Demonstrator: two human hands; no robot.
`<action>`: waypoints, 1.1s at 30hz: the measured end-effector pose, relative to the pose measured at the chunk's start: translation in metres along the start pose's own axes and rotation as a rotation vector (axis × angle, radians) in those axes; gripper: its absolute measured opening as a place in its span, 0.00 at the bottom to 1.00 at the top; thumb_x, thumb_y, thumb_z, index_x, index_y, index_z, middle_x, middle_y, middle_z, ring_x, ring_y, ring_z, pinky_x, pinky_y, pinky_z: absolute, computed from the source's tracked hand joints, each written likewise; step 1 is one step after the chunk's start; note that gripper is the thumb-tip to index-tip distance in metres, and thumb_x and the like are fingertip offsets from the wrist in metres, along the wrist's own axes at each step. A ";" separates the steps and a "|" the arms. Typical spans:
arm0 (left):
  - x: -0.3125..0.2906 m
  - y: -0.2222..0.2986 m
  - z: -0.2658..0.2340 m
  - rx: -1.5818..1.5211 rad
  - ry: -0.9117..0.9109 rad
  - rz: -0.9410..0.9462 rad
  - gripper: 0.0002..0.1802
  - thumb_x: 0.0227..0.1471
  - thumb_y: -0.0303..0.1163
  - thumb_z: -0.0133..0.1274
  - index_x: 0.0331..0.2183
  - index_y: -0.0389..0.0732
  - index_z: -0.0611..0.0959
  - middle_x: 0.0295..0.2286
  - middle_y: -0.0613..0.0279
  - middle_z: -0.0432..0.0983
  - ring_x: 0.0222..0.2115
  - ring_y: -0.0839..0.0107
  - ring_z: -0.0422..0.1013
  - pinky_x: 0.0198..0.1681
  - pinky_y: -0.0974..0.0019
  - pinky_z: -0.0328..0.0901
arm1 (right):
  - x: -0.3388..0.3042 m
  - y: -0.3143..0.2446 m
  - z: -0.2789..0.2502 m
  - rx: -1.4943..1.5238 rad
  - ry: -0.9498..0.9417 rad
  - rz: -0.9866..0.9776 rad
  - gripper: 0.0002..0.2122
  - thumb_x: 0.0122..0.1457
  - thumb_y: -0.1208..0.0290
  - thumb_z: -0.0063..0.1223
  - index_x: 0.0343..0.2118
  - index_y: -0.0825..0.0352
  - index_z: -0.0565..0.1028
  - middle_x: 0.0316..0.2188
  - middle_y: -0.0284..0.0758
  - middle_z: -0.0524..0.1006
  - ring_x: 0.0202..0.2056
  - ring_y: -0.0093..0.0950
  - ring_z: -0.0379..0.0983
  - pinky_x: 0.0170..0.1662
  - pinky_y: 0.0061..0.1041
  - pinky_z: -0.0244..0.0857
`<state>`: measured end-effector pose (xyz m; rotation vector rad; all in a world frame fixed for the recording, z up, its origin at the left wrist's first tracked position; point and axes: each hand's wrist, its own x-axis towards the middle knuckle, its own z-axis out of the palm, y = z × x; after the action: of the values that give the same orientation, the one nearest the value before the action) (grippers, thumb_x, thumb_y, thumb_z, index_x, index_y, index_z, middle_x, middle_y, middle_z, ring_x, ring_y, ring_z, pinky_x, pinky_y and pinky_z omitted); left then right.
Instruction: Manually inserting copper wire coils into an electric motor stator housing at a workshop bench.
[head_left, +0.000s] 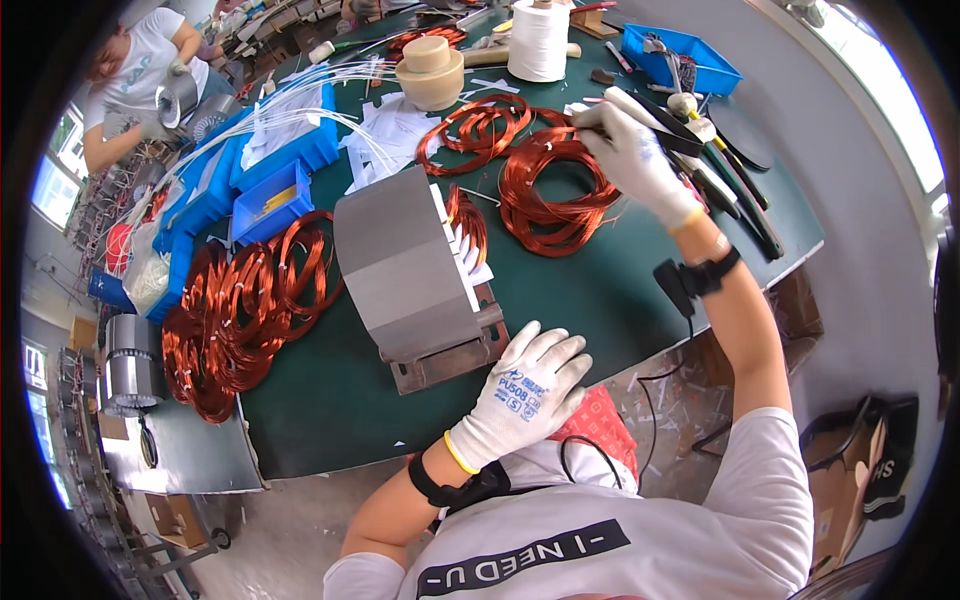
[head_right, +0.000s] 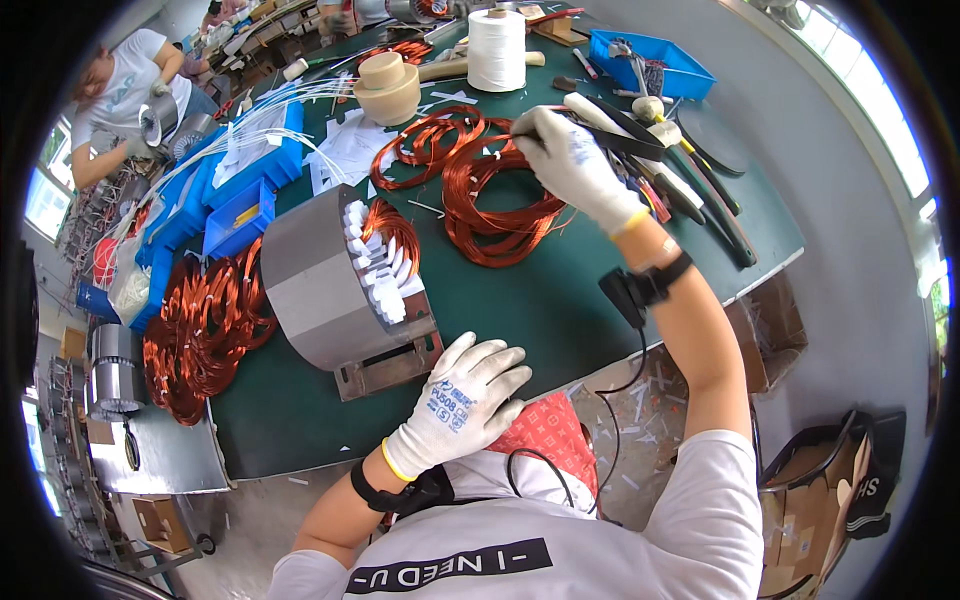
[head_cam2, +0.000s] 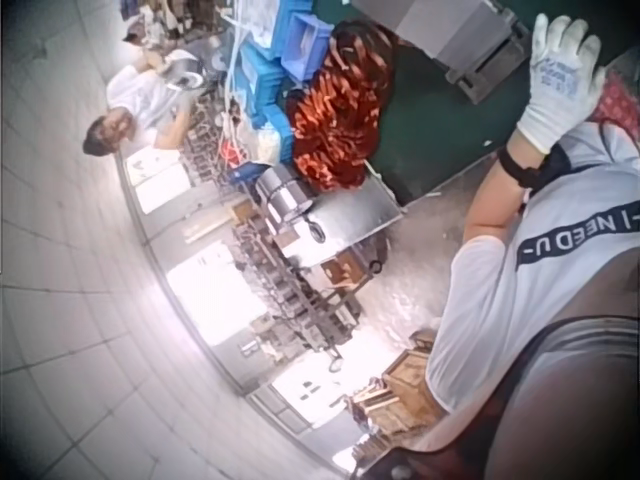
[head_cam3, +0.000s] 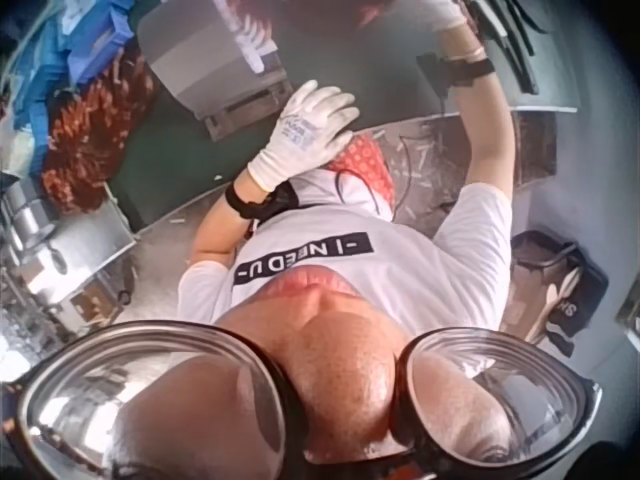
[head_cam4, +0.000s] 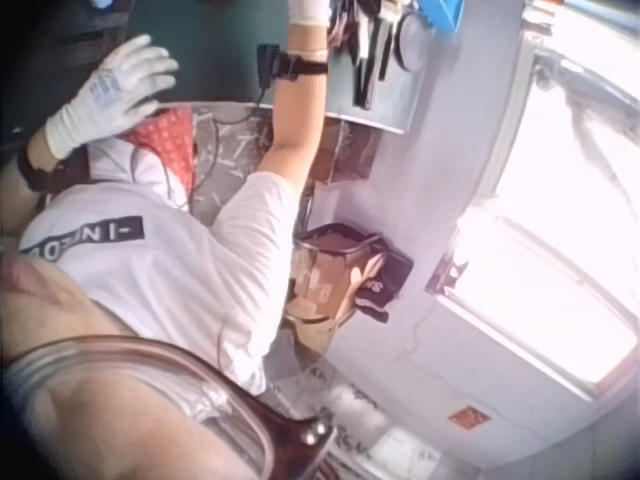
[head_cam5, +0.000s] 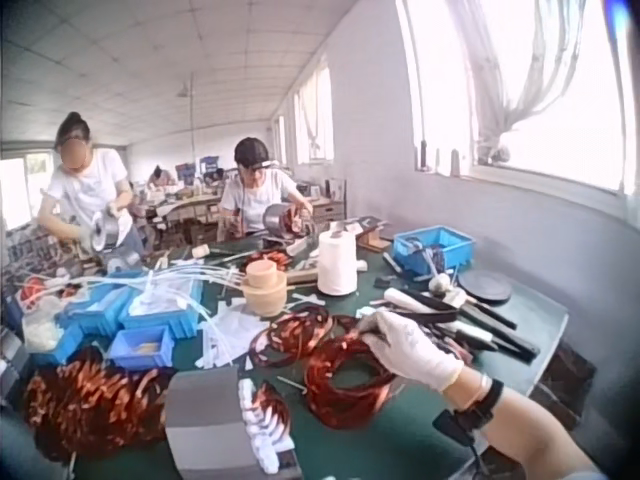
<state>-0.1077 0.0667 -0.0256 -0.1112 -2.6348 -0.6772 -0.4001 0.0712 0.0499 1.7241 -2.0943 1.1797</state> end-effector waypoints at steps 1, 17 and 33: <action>0.001 0.001 0.000 0.006 0.010 0.015 0.19 0.46 0.34 0.58 0.42 0.41 0.80 0.46 0.58 0.74 0.51 0.59 0.67 0.58 0.50 0.57 | -0.008 -0.014 -0.016 -0.020 0.018 -0.027 0.06 0.56 0.77 0.53 0.36 0.70 0.75 0.35 0.41 0.75 0.42 0.39 0.73 0.43 0.28 0.67; 0.010 0.023 -0.072 -1.944 -0.092 -0.492 0.24 0.64 0.52 0.38 0.30 0.41 0.73 0.20 0.68 0.65 0.32 0.66 0.67 0.49 0.36 0.66 | -0.078 -0.096 -0.053 0.309 -0.212 -0.257 0.11 0.49 0.82 0.61 0.37 0.67 0.79 0.39 0.38 0.78 0.41 0.34 0.75 0.44 0.29 0.70; -0.011 0.014 -0.070 -1.925 0.157 -0.247 0.25 0.63 0.51 0.43 0.22 0.41 0.70 0.14 0.70 0.58 0.18 0.73 0.59 0.24 0.62 0.63 | -0.158 -0.097 -0.030 1.660 -0.087 1.052 0.14 0.65 0.58 0.49 0.42 0.65 0.73 0.26 0.26 0.72 0.21 0.13 0.61 0.23 0.14 0.55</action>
<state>-0.0690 0.0457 0.0315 -0.2250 -0.9457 -2.7295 -0.2749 0.2085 0.0207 0.4525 -1.9513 3.8386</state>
